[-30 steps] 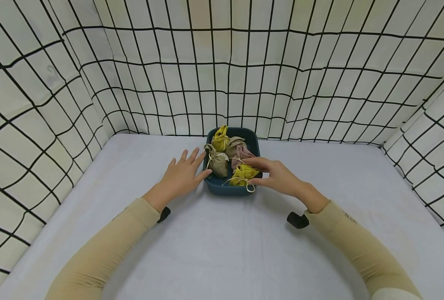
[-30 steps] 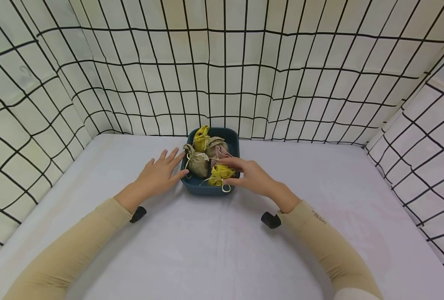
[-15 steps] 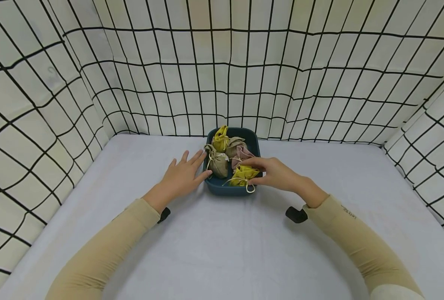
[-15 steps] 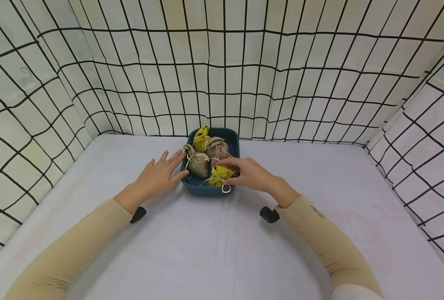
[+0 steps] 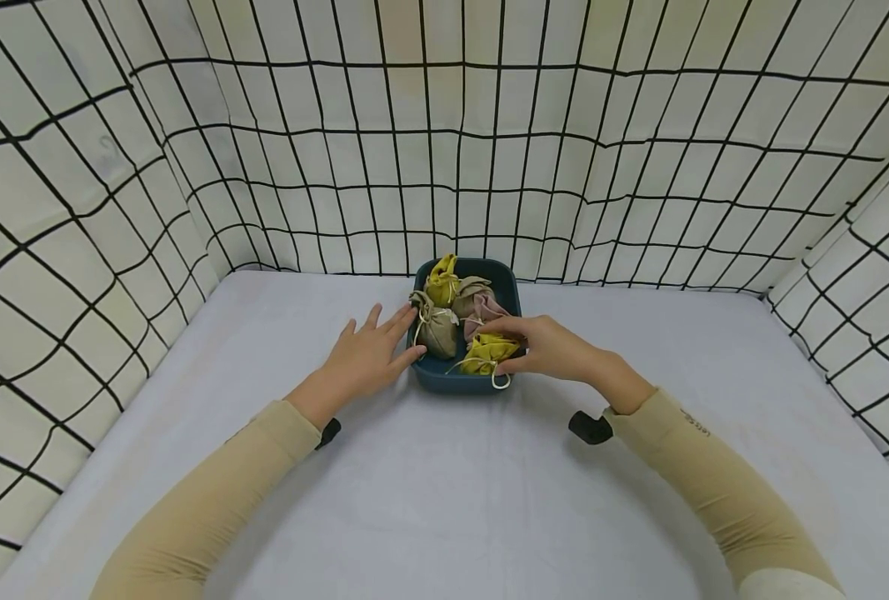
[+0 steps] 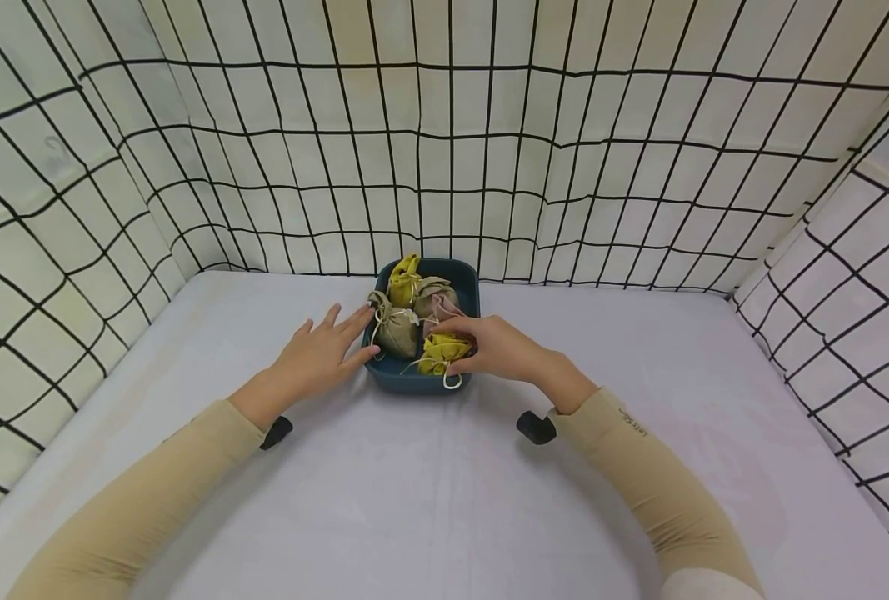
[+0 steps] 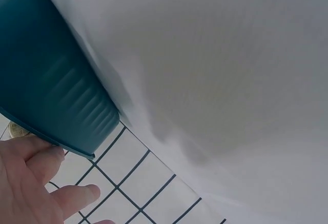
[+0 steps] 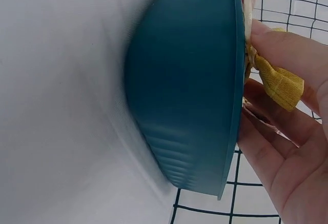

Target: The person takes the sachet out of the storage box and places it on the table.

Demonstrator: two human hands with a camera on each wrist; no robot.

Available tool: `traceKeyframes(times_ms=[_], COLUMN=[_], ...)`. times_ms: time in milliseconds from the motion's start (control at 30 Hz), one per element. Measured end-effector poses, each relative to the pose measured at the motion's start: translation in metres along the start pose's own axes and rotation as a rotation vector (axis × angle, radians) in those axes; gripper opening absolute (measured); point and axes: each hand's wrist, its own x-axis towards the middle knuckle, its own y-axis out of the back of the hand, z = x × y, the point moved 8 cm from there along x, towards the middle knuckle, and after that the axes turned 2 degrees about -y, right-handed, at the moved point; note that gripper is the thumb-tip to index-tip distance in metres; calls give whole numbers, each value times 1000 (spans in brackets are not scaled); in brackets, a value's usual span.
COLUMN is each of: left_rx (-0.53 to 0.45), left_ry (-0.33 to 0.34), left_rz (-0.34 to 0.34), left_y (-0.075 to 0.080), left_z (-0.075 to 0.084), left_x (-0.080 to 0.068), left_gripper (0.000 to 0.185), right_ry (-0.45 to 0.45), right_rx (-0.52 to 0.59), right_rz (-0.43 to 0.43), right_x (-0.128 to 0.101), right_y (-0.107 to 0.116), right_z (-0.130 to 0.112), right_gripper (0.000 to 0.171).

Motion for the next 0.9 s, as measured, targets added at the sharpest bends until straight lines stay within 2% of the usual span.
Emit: traceKeyframes(times_ms=[467, 900], left_rx=[-23, -42], left_ry=[-29, -27], left_rz=[-6, -14], left_y=[0, -2], left_z=[3, 0], left_x=[-4, -3], left_gripper=[74, 74], right_ry=[-13, -35], right_rx=[5, -48], right_rz=[-43, -8], right_x=[6, 12], right_y=[0, 0], right_z=[1, -1], right_gripper=[62, 53])
